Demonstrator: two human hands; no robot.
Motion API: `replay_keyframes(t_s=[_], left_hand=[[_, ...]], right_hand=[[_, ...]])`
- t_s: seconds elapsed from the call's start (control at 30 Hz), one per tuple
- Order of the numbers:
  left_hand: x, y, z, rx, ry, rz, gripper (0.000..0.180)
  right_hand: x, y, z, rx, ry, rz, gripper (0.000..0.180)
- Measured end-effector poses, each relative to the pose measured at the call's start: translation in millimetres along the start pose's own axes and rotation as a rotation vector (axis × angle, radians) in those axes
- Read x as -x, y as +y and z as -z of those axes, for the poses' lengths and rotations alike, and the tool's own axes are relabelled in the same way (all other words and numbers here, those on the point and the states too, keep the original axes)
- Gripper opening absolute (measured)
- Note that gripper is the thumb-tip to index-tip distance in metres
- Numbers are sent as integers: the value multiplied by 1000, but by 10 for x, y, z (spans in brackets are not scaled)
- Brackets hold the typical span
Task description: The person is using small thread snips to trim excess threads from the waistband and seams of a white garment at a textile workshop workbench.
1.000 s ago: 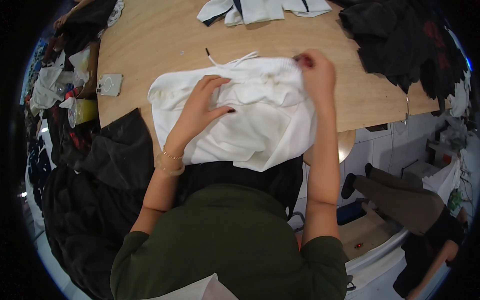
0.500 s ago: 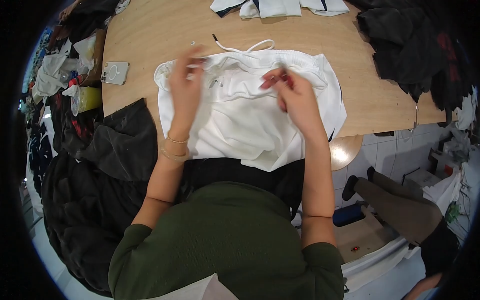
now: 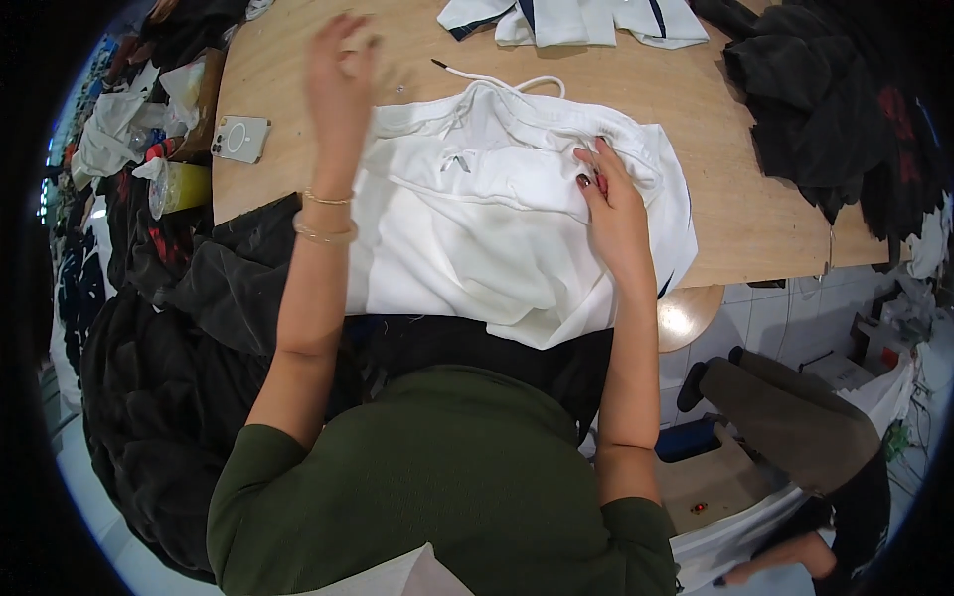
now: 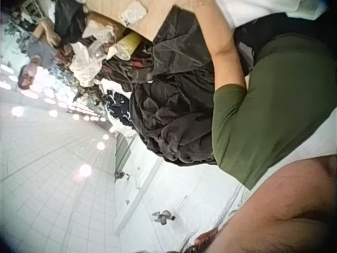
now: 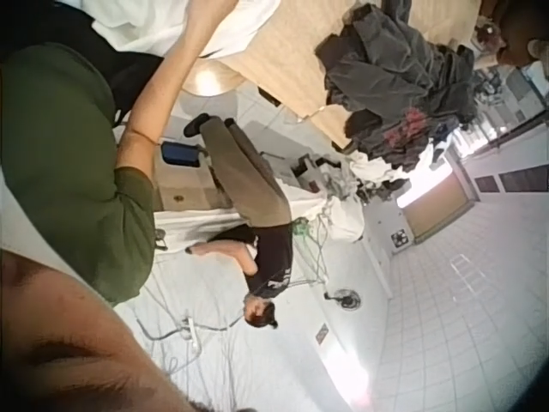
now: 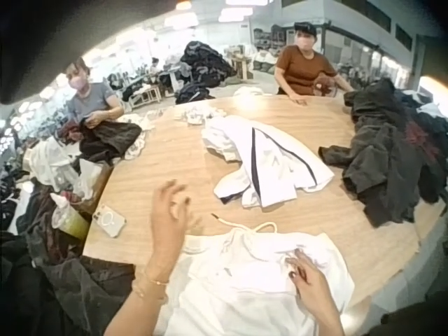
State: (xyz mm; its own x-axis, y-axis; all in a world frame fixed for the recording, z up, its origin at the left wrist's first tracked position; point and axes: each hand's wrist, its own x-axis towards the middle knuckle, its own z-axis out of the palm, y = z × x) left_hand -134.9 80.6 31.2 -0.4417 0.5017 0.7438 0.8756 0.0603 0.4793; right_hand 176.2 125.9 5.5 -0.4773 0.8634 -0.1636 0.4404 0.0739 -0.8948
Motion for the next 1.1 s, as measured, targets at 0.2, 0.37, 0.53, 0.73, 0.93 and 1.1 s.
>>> replay_keyframes(t_s=[0.2, 0.37, 0.53, 0.73, 0.93, 1.1], left_hand=[[152, 408, 291, 223, -440, 354, 23], [544, 405, -200, 10, -426, -34, 20], [490, 363, -238, 19, -383, 92, 13], [259, 354, 193, 301, -114, 491, 9], [222, 324, 212, 41, -69, 252, 9], [636, 593, -20, -72, -432, 179, 12]], right_hand=[[-23, 1, 14, 5, -21, -1, 31], [-2, -17, 15, 7, -25, -22, 29], [14, 0, 28, -58, -48, -40, 29], [17, 5, 54, -3, -13, -23, 28], [89, -316, 94, -225, 126, -107, 25], [34, -541, 119, -300, 194, 34, 26]])
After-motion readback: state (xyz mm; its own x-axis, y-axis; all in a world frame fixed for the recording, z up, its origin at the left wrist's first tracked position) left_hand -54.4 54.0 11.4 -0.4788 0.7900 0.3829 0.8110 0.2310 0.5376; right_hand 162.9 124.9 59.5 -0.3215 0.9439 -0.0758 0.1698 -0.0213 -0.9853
